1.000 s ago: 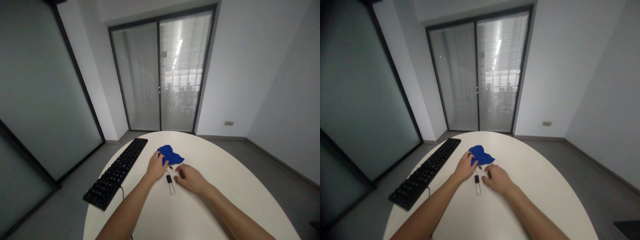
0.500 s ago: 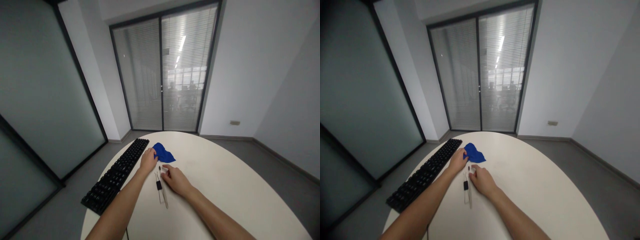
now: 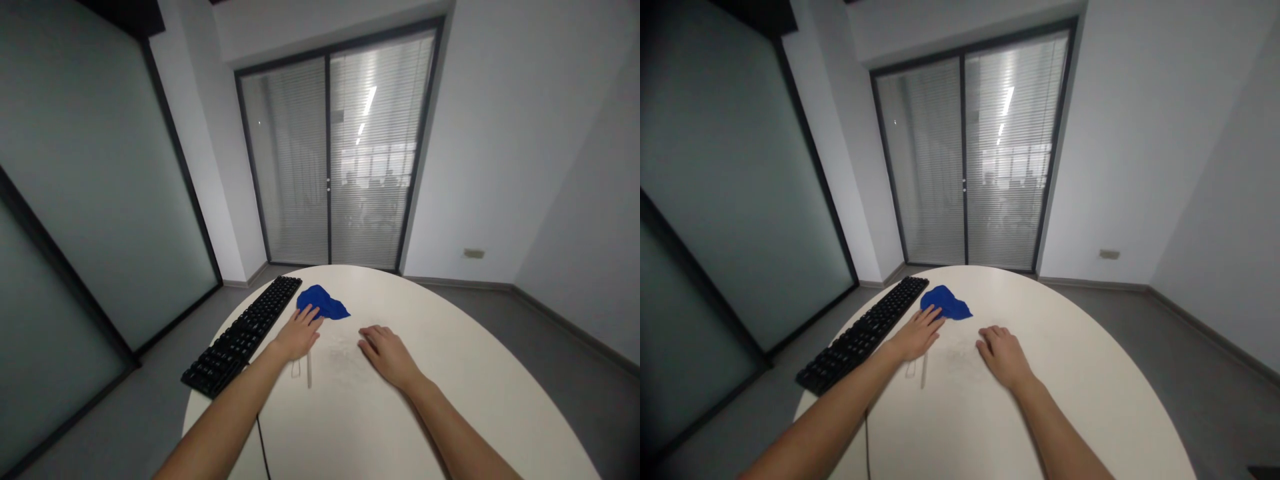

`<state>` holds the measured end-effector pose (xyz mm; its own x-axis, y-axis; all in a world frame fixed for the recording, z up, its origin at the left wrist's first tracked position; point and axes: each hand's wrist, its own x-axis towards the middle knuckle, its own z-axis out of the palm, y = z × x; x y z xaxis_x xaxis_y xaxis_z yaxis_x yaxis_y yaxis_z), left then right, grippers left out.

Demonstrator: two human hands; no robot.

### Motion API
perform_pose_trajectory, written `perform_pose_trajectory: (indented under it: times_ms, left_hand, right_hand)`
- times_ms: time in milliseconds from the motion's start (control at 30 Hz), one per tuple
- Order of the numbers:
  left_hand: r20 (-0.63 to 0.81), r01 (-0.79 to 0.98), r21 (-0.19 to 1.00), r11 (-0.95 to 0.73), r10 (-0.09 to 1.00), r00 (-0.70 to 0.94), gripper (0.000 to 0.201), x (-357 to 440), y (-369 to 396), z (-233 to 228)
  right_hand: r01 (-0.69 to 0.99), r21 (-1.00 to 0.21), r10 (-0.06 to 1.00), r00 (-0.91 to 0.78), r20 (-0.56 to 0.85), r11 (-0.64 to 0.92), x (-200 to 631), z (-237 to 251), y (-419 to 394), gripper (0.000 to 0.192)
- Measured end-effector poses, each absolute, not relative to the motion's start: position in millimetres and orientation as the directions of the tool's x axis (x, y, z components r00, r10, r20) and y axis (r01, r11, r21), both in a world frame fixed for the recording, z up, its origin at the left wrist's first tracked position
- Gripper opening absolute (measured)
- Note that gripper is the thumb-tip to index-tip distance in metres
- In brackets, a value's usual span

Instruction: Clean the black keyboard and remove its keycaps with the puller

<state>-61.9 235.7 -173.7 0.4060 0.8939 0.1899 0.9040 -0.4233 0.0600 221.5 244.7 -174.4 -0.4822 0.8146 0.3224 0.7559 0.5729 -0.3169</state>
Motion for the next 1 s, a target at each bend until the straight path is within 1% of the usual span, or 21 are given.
perform_pose_trajectory:
  times_ms: [133, 233, 333, 400, 467, 567, 700, 767, 800, 900, 933, 1000]
  left_hand:
    - [0.144, 0.836, 0.025, -0.548, 0.83, 0.539, 0.044, -85.7, 237.1, -154.2]
    - [0.149, 0.822, 0.044, -0.568, 0.817, 0.556, 0.048, -85.2, 241.1, -143.5]
    - [0.219, 0.848, 0.064, -0.527, 0.836, 0.503, 0.053, -68.8, 253.0, -146.4]
    - [0.257, 0.884, 0.067, -0.462, 0.864, 0.433, 0.051, -56.8, 264.6, -156.1]
    - [0.24, 0.92, 0.07, -0.387, 0.901, 0.361, 0.044, -51.1, 276.2, -167.3]
    - [0.247, 0.957, 0.094, -0.273, 0.938, 0.244, 0.041, -56.1, 288.7, -176.0]
    - [0.268, 0.974, 0.106, -0.201, 0.949, 0.167, 0.04, -55.5, 290.3, -170.7]
    - [0.29, 0.979, 0.116, -0.17, 0.948, 0.131, 0.043, -40.0, 282.5, -169.3]
    - [0.296, 0.976, 0.143, -0.163, 0.948, 0.115, 0.044, -29.6, 276.3, -170.6]
    - [0.262, 0.936, 0.23, -0.265, 0.944, 0.203, 0.05, -1.6, 252.8, -181.5]
    - [0.236, 0.927, 0.254, -0.276, 0.947, 0.218, 0.053, 3.4, 245.0, -186.0]
    - [0.204, 0.91, 0.295, -0.29, 0.95, 0.237, 0.054, 5.2, 232.6, -193.3]
  right_hand:
    - [0.742, -0.328, 0.808, -0.495, 0.319, 0.584, 223.2, -175.7, 250.1, 0.037]
    - [0.741, -0.346, 0.815, -0.486, 0.315, 0.576, 223.4, -176.1, 253.5, 0.037]
    - [0.74, -0.349, 0.815, -0.484, 0.318, 0.575, 222.7, -175.4, 254.0, 0.038]
    - [0.733, -0.346, 0.808, -0.493, 0.324, 0.586, 222.1, -175.0, 253.5, 0.038]
    - [0.725, -0.348, 0.801, -0.5, 0.328, 0.595, 221.5, -175.4, 253.2, 0.038]
    - [0.718, -0.357, 0.8, -0.507, 0.322, 0.598, 221.1, -177.6, 254.3, 0.038]
    - [0.714, -0.348, 0.792, -0.51, 0.336, 0.608, 221.4, -179.4, 258.7, 0.039]
    - [0.728, -0.332, 0.794, -0.492, 0.357, 0.6, 221.8, -179.4, 261.9, 0.039]
    - [0.746, -0.32, 0.802, -0.468, 0.373, 0.584, 222.1, -179.4, 263.5, 0.04]
    - [0.82, -0.285, 0.84, -0.371, 0.395, 0.497, 223.2, -181.7, 266.2, 0.048]
    - [0.835, -0.279, 0.856, -0.362, 0.369, 0.474, 223.3, -183.2, 266.2, 0.053]
    - [0.854, -0.267, 0.885, -0.378, 0.271, 0.446, 222.5, -186.8, 264.9, 0.063]
